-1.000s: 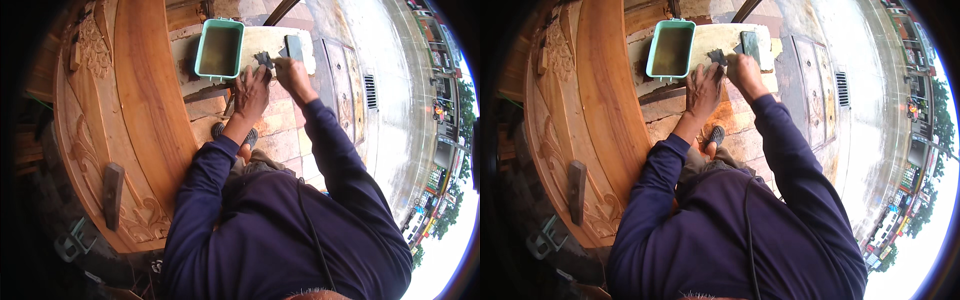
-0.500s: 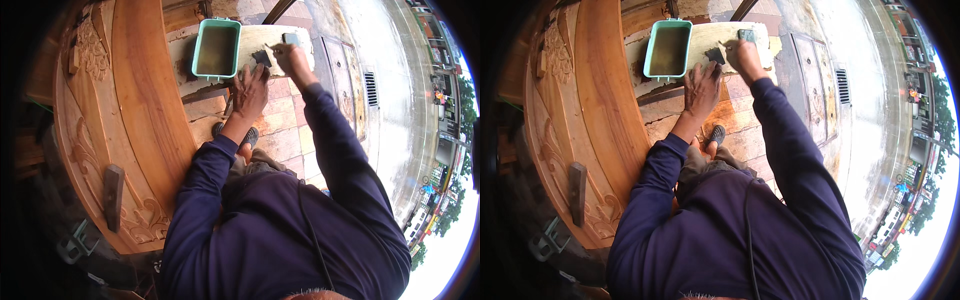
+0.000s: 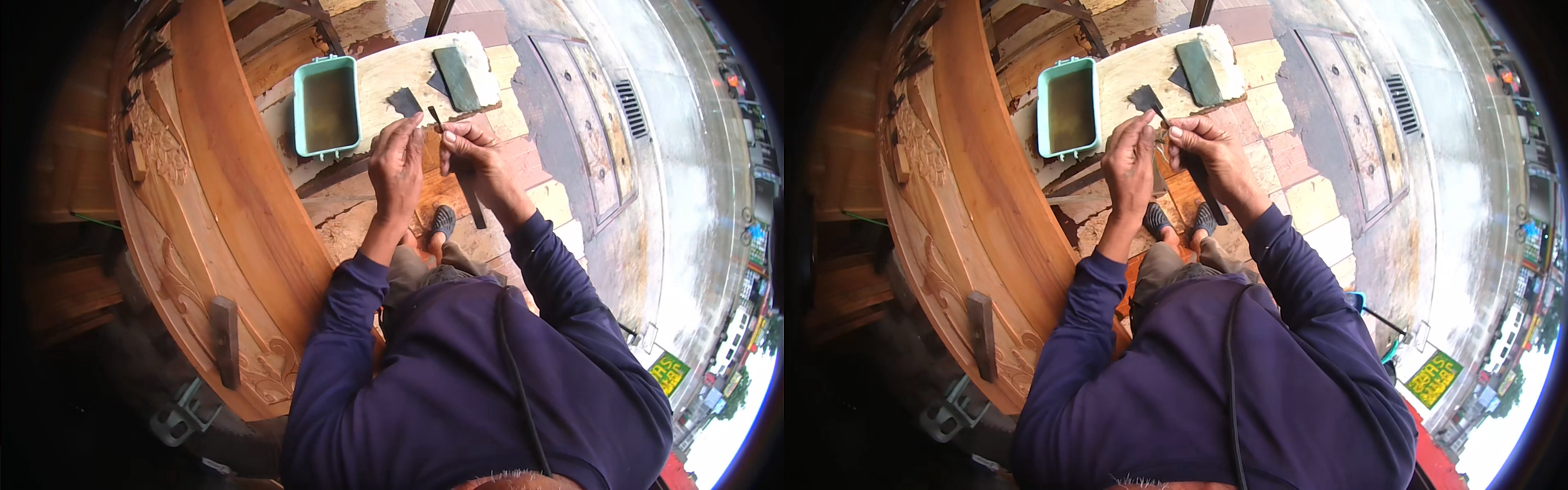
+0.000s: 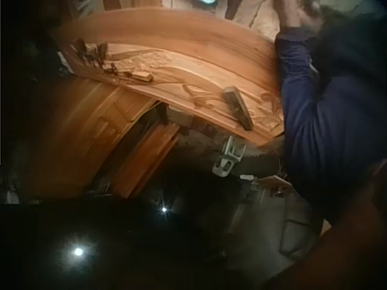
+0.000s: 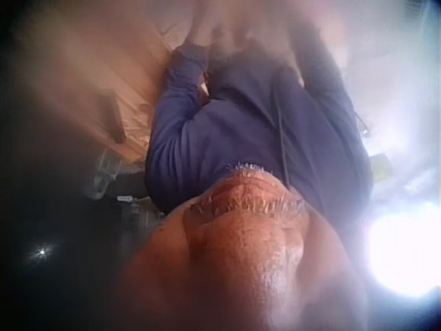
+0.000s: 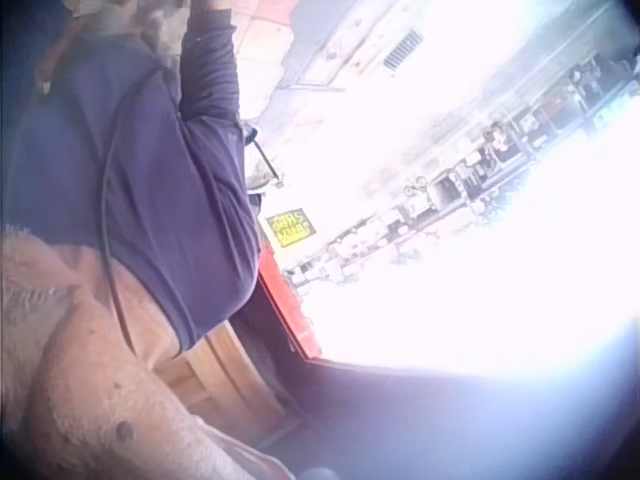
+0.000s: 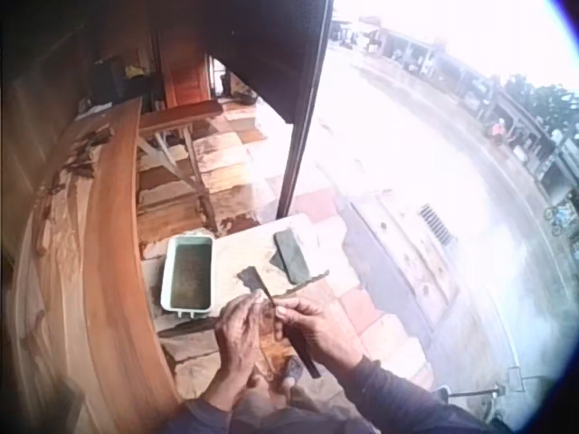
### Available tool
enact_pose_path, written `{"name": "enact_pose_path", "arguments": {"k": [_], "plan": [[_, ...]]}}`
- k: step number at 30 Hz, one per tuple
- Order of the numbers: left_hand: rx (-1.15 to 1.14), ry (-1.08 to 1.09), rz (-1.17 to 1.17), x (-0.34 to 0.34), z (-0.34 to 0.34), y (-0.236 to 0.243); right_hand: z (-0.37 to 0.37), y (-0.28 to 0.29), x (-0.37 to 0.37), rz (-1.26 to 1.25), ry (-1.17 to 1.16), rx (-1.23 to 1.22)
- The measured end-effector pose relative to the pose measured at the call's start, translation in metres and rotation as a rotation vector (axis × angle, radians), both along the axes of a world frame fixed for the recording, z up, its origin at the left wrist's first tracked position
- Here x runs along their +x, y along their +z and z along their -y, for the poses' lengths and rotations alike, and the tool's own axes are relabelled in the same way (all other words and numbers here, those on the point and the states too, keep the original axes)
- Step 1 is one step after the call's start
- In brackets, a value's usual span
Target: The person holds a small metal woodworking tool and rubs it repeatedly against a sharpening stone, dipping the tool into a container of water intermittently.
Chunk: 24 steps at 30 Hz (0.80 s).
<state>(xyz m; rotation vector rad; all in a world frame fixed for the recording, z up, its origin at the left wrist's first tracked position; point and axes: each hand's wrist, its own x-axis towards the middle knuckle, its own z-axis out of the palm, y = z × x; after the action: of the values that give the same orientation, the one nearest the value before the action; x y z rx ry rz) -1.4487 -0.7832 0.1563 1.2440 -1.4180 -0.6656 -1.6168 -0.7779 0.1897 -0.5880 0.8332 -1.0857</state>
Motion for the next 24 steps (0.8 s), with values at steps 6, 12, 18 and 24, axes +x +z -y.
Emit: {"name": "enact_pose_path", "arguments": {"k": [6, 12, 18, 24], "plan": [[0.382, -0.159, -0.775, -0.022, -0.019, 0.058, -0.024, -0.007, 0.004, 0.236, -0.018, 0.103], [0.386, -0.146, -0.707, -0.041, -0.022, 0.079, -0.031, -0.011, -0.006, 0.302, -0.032, 0.082], [0.414, -0.217, -0.726, -0.053, -0.018, 0.092, -0.034, -0.009, -0.019, 0.335, -0.114, 0.008], [0.498, -0.253, -0.769, -0.055, -0.017, 0.090, -0.036, -0.014, -0.029, 0.348, -0.148, -0.020]]}}
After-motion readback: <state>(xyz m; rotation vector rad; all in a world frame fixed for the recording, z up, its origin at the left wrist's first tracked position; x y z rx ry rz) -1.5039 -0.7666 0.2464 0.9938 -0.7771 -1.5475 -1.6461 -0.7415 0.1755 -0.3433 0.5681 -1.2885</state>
